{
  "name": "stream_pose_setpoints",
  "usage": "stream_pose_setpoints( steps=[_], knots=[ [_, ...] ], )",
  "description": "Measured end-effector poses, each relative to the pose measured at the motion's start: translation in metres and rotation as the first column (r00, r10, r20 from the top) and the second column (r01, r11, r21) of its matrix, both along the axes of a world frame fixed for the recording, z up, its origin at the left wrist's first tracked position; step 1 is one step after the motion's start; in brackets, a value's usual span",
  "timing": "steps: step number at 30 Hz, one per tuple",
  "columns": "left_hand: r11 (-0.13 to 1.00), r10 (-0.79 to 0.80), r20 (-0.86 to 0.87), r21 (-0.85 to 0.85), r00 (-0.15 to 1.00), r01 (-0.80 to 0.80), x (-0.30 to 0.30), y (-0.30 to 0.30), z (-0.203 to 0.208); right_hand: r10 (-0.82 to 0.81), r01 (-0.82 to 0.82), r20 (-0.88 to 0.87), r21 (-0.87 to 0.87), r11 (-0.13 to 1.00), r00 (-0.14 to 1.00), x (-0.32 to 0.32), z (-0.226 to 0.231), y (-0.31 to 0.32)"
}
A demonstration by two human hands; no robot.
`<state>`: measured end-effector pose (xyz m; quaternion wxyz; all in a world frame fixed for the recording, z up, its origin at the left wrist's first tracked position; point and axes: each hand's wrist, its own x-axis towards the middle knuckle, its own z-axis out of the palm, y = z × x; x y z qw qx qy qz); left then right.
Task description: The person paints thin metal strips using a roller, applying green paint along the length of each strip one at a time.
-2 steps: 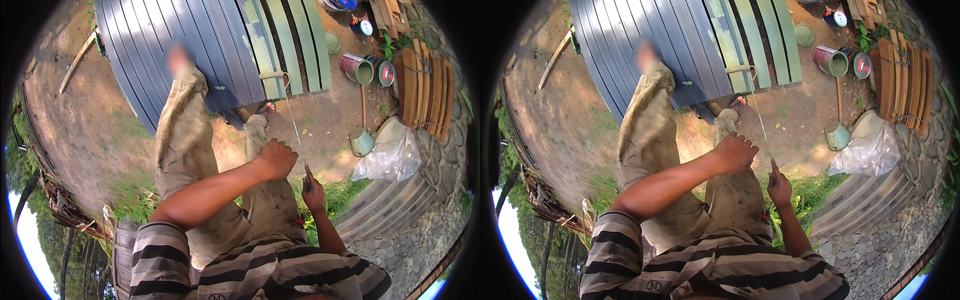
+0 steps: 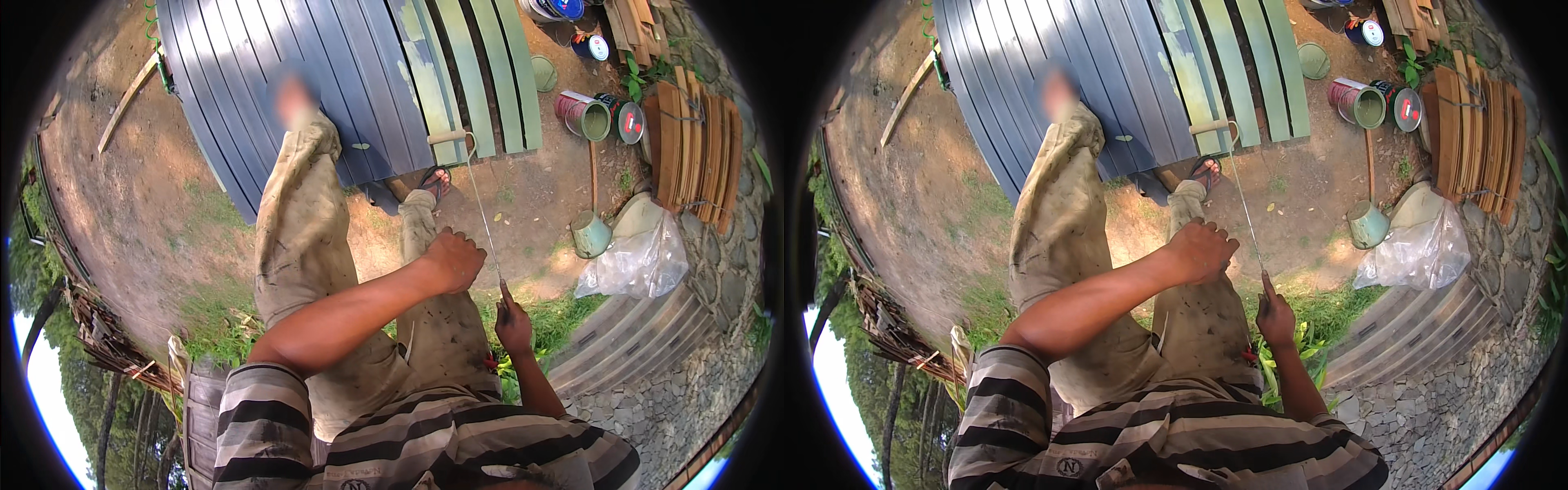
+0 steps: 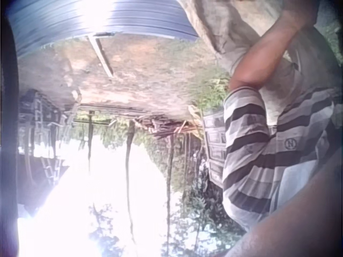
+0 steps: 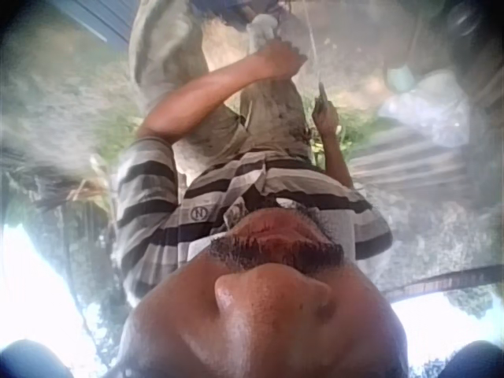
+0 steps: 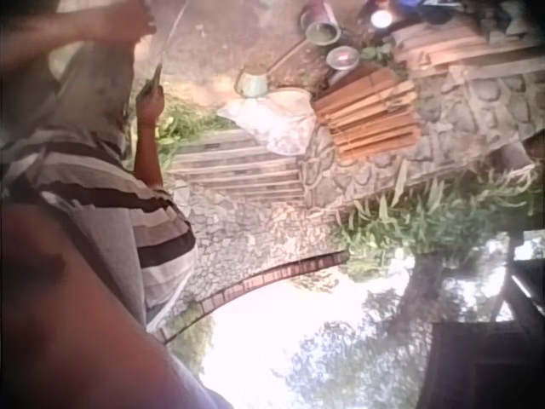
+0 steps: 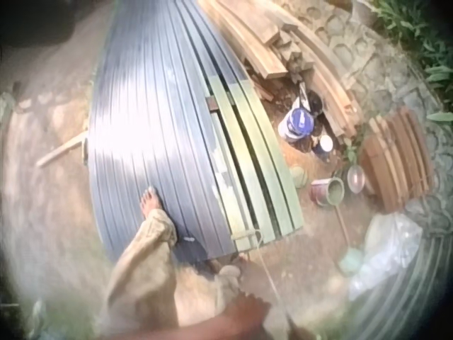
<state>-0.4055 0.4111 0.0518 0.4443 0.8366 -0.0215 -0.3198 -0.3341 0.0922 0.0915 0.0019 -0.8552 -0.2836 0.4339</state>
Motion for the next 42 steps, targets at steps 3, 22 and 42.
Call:
stream_pose_setpoints(
  steps=[3, 22, 42],
  knots=[
    [1.0, -0.027, -0.011, 0.003, 1.0, 0.027, 0.002, 0.004, 0.003, 0.017, -0.017, 0.007, 0.013, 1.0, 1.0, 0.002, 0.001, 0.004],
    [1.0, 0.005, -0.009, -0.001, 1.0, -0.005, 0.006, 0.009, 0.006, 0.016, -0.017, 0.044, 0.03, 0.999, 0.999, 0.029, -0.05, 0.113],
    [0.999, -0.006, -0.027, -0.044, 1.0, 0.005, 0.014, 0.014, 0.01, 0.065, -0.069, 0.059, 0.066, 0.995, 0.996, 0.034, -0.067, 0.145]
  ],
)
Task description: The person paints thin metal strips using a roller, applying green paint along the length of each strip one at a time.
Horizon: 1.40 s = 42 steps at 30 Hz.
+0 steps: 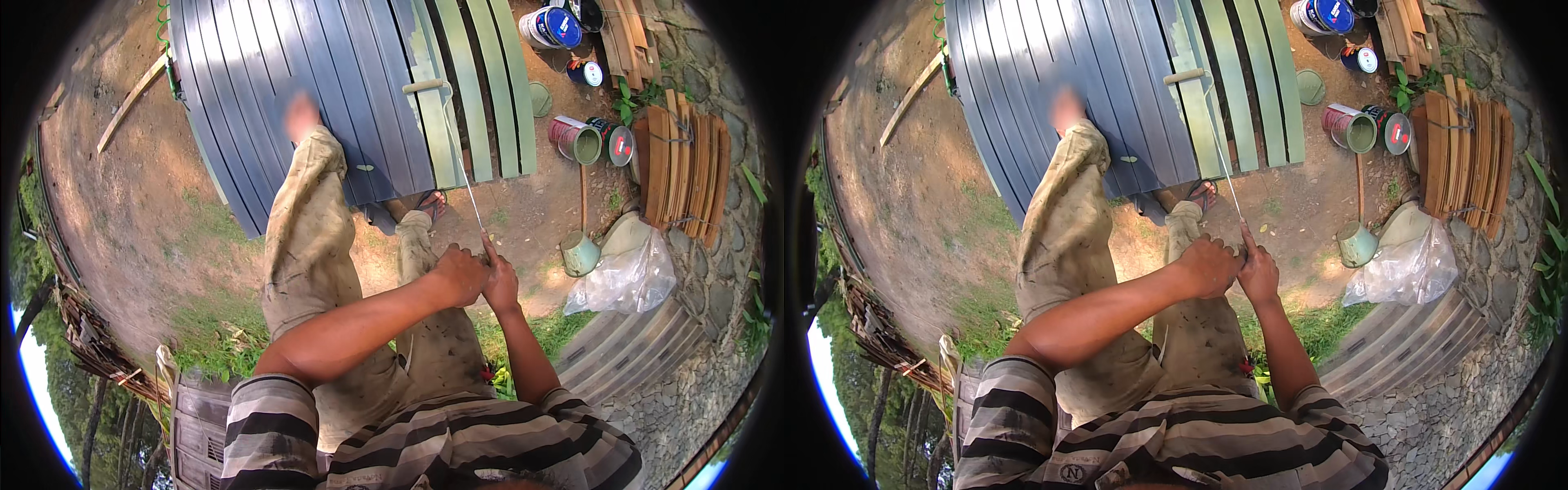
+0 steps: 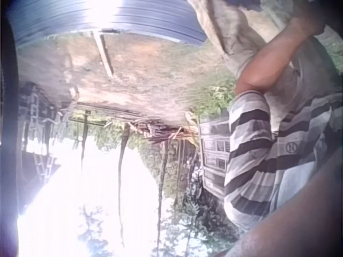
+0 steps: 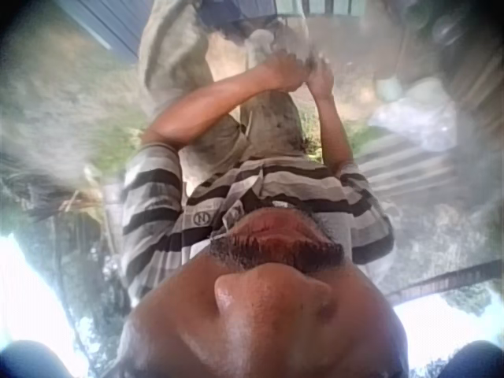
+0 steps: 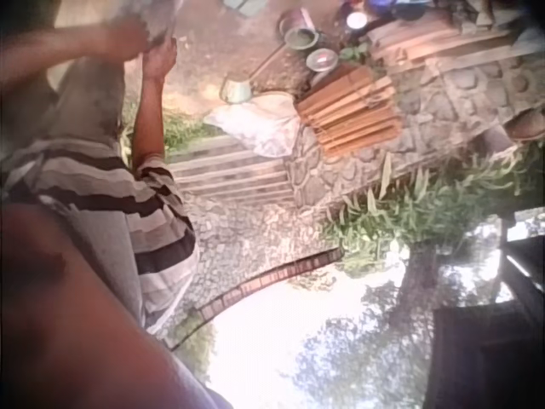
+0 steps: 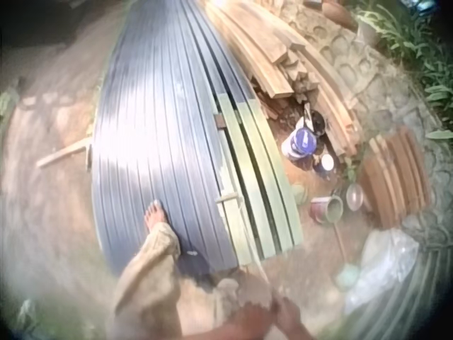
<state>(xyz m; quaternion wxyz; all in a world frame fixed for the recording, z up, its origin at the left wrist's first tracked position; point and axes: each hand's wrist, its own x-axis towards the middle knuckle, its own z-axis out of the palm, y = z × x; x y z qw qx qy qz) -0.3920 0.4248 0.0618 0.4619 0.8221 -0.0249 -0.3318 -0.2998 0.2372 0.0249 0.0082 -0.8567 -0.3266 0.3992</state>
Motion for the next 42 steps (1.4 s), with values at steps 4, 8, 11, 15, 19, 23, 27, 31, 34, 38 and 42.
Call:
stream_pose_setpoints(
  steps=[4, 8, 11, 15, 19, 23, 27, 31, 34, 38, 42],
  knots=[
    [0.995, 0.09, 0.042, 0.049, 0.995, -0.092, -0.005, -0.002, 0.0, 0.002, -0.003, -0.022, -0.042, 0.999, 1.0, 0.017, 0.003, 0.04],
    [0.999, 0.048, 0.029, 0.01, 0.998, -0.048, 0.002, 0.009, 0.009, -0.002, -0.002, -0.023, -0.182, 0.983, 1.0, -0.005, 0.023, -0.011],
    [0.996, 0.082, 0.073, 0.018, 0.994, -0.083, 0.007, 0.012, 0.017, 0.013, -0.017, -0.06, -0.061, 0.998, 0.998, -0.009, 0.019, -0.013],
    [0.994, 0.101, 0.117, 0.019, 0.988, -0.104, 0.015, 0.012, 0.022, 0.028, -0.033, -0.059, -0.071, 0.997, 0.998, 0.011, -0.017, 0.007],
    [0.993, 0.11, 0.116, 0.03, 0.987, -0.114, 0.015, 0.014, 0.019, 0.073, -0.078, -0.04, -0.141, 0.987, 0.997, 0.001, 0.021, 0.033],
    [0.977, 0.2, 0.211, 0.029, 0.957, -0.211, 0.022, 0.015, 0.021, 0.11, -0.111, -0.017, -0.093, 0.989, 0.994, -0.008, 0.0, -0.032],
    [0.926, 0.221, 0.349, 0.217, 0.911, -0.308, 0.03, -0.002, 0.005, 0.086, -0.088, -0.031, -0.059, 0.994, 0.996, -0.001, -0.011, 0.026],
    [0.861, 0.369, 0.441, 0.17, 0.818, -0.48, 0.046, -0.017, -0.012, 0.019, -0.019, -0.016, -0.014, 1.0, 1.0, -0.007, -0.011, 0.025],
    [0.867, 0.444, 0.361, 0.058, 0.82, -0.495, 0.05, 0.037, 0.033, -0.133, 0.166, -0.15, 0.236, 0.957, 0.98, -0.034, -0.025, -0.009],
    [0.878, 0.447, 0.344, 0.008, 0.826, -0.479, 0.057, 0.05, 0.033, -0.073, 0.077, -0.093, 0.037, 0.996, 0.993, -0.028, -0.001, -0.006],
    [0.872, 0.459, 0.339, 0.006, 0.821, -0.489, 0.059, 0.058, 0.033, -0.008, -0.007, -0.081, -0.185, 0.983, 0.997, -0.001, 0.02, 0.008]
  ],
)
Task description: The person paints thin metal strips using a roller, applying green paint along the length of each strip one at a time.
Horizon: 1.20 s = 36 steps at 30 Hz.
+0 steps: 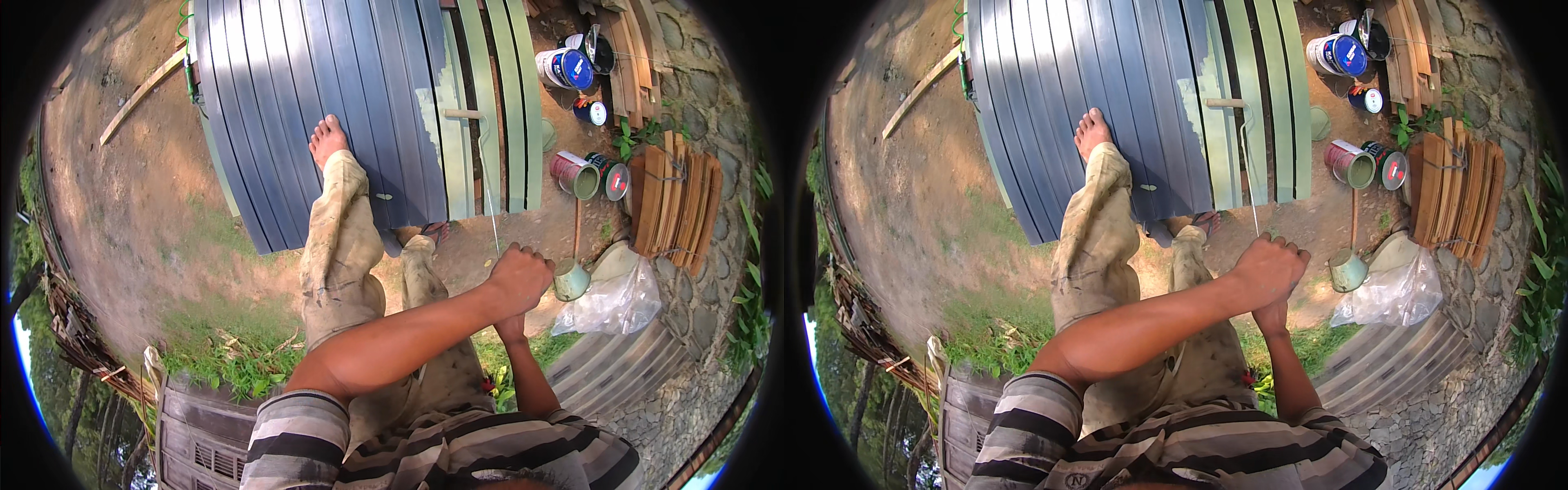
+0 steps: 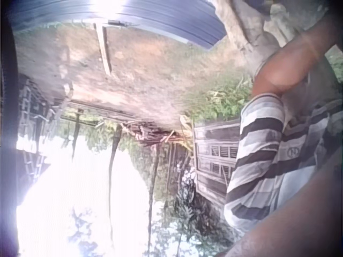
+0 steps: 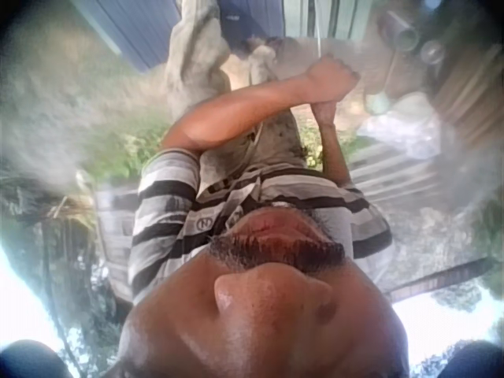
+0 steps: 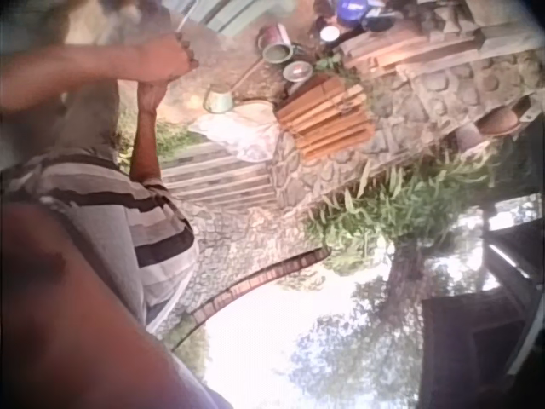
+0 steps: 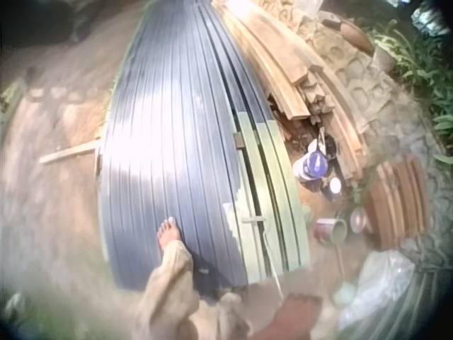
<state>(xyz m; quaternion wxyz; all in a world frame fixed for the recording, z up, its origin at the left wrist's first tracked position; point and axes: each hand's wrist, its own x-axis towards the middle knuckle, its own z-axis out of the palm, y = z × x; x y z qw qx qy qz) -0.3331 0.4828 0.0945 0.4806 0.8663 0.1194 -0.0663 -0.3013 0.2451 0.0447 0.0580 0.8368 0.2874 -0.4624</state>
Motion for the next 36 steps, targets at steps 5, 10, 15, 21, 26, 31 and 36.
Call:
stream_pose_setpoints(
  steps=[5, 10, 15, 21, 26, 31, 36],
  knots=[
    [0.999, -0.003, -0.019, 0.032, 1.0, 0.004, 0.007, 0.006, 0.004, 0.14, -0.19, 0.224, 0.218, 0.957, 0.964, 0.013, -0.003, 0.016],
    [0.996, -0.009, -0.024, 0.089, 1.0, 0.011, 0.014, 0.004, 0.003, 0.081, -0.101, 0.185, 0.099, 0.99, 0.979, 0.031, -0.013, 0.076],
    [0.998, -0.062, -0.074, -0.034, 0.995, 0.06, 0.01, 0.027, 0.005, 0.113, -0.134, 0.169, 0.115, 0.984, 0.979, 0.008, -0.003, 0.04],
    [0.998, -0.035, -0.039, 0.044, 0.999, 0.036, 0.011, 0.034, 0.004, 0.122, -0.139, 0.195, 0.075, 0.987, 0.973, 0.036, -0.016, 0.116],
    [0.999, -0.013, -0.015, 0.041, 1.0, 0.014, 0.004, 0.036, 0.005, 0.136, -0.148, 0.185, 0.047, 0.988, 0.973, 0.043, -0.009, 0.131],
    [1.0, 0.026, -0.09, 0.007, 0.996, -0.025, 0.009, 0.043, 0.001, 0.157, -0.174, 0.174, 0.083, 0.981, 0.972, 0.016, -0.007, 0.085],
    [0.983, 0.081, 0.01, 0.165, 0.997, -0.081, 0.017, 0.004, -0.035, 0.149, -0.162, 0.188, 0.056, 0.985, 0.971, 0.037, -0.016, 0.151]
  ],
)
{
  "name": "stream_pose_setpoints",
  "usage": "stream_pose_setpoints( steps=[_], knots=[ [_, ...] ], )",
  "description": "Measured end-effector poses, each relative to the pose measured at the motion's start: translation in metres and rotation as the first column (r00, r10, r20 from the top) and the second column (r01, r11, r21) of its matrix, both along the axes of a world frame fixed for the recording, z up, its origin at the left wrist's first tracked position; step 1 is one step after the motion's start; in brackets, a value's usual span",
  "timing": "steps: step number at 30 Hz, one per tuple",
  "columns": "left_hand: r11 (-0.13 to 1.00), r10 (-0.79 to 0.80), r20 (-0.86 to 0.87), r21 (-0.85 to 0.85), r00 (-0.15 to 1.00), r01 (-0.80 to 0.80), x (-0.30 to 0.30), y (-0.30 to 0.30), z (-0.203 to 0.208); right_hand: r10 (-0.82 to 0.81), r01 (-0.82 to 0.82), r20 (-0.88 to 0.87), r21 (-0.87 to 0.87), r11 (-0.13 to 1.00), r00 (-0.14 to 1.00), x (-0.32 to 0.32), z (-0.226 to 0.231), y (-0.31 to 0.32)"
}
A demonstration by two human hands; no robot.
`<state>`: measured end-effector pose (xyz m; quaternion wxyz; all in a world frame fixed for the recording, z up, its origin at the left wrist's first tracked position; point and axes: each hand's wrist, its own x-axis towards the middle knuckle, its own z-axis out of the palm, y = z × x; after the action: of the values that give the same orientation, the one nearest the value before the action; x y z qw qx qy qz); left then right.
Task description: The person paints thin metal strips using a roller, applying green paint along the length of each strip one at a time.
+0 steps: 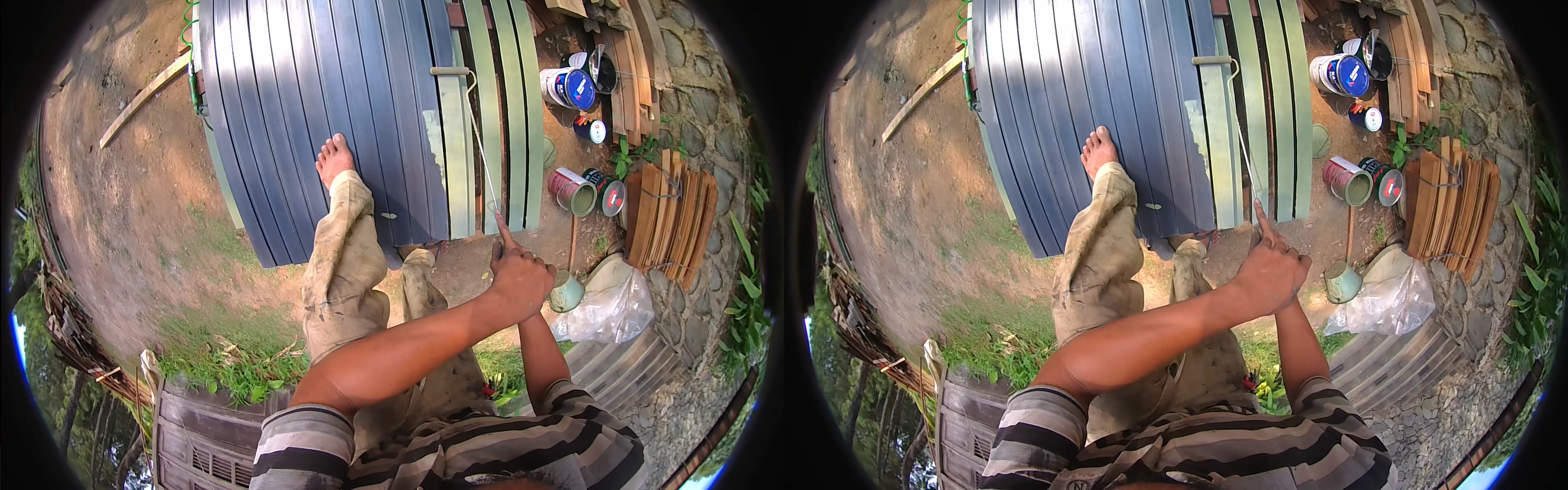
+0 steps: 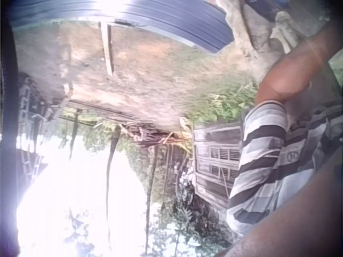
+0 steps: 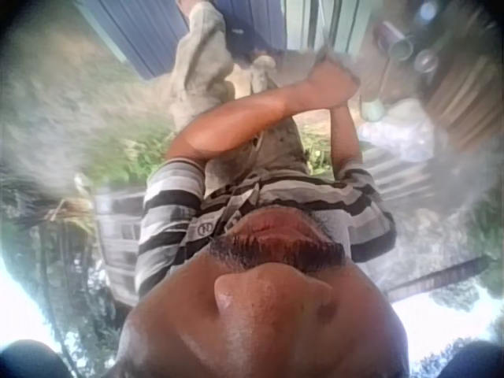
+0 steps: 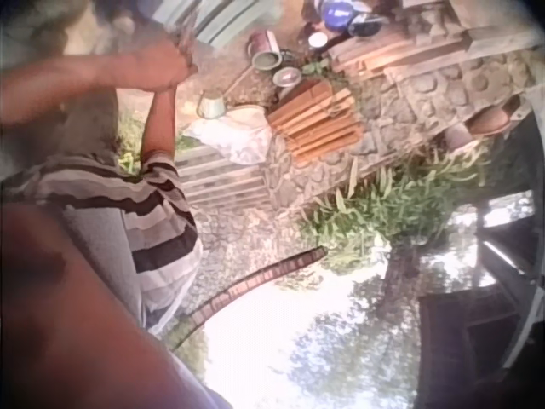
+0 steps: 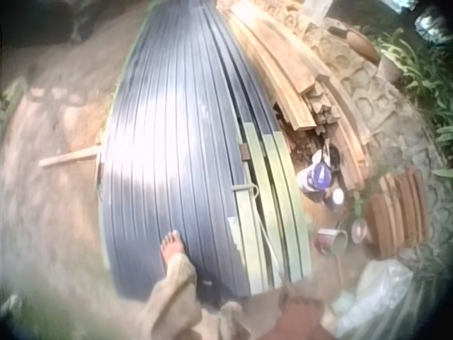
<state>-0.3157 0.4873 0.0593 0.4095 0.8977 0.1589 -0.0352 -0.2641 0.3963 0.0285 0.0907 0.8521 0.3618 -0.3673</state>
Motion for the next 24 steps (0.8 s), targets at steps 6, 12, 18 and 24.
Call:
stream_pose_setpoints(
  steps=[6, 12, 18, 24],
  knots=[
    [0.988, -0.063, -0.054, -0.146, 0.997, 0.055, 0.0, 0.037, 0.039, 0.006, -0.006, 0.01, -0.019, 1.0, 1.0, -0.006, 0.011, -0.029],
    [0.995, -0.006, -0.108, -0.099, 0.994, -0.005, 0.001, 0.042, 0.039, 0.032, -0.032, -0.009, -0.011, 0.999, 0.999, -0.004, 0.001, -0.004],
    [0.989, -0.084, -0.03, -0.125, 0.996, 0.08, 0.0, 0.045, 0.044, -0.004, 0.005, 0.027, -0.035, 0.999, 1.0, 0.006, 0.015, -0.002],
    [0.98, -0.005, -0.074, -0.2, 0.997, -0.01, -0.002, 0.06, 0.047, 0.07, -0.07, 0.017, 0.004, 0.998, 0.997, -0.001, 0.008, -0.016]
  ],
)
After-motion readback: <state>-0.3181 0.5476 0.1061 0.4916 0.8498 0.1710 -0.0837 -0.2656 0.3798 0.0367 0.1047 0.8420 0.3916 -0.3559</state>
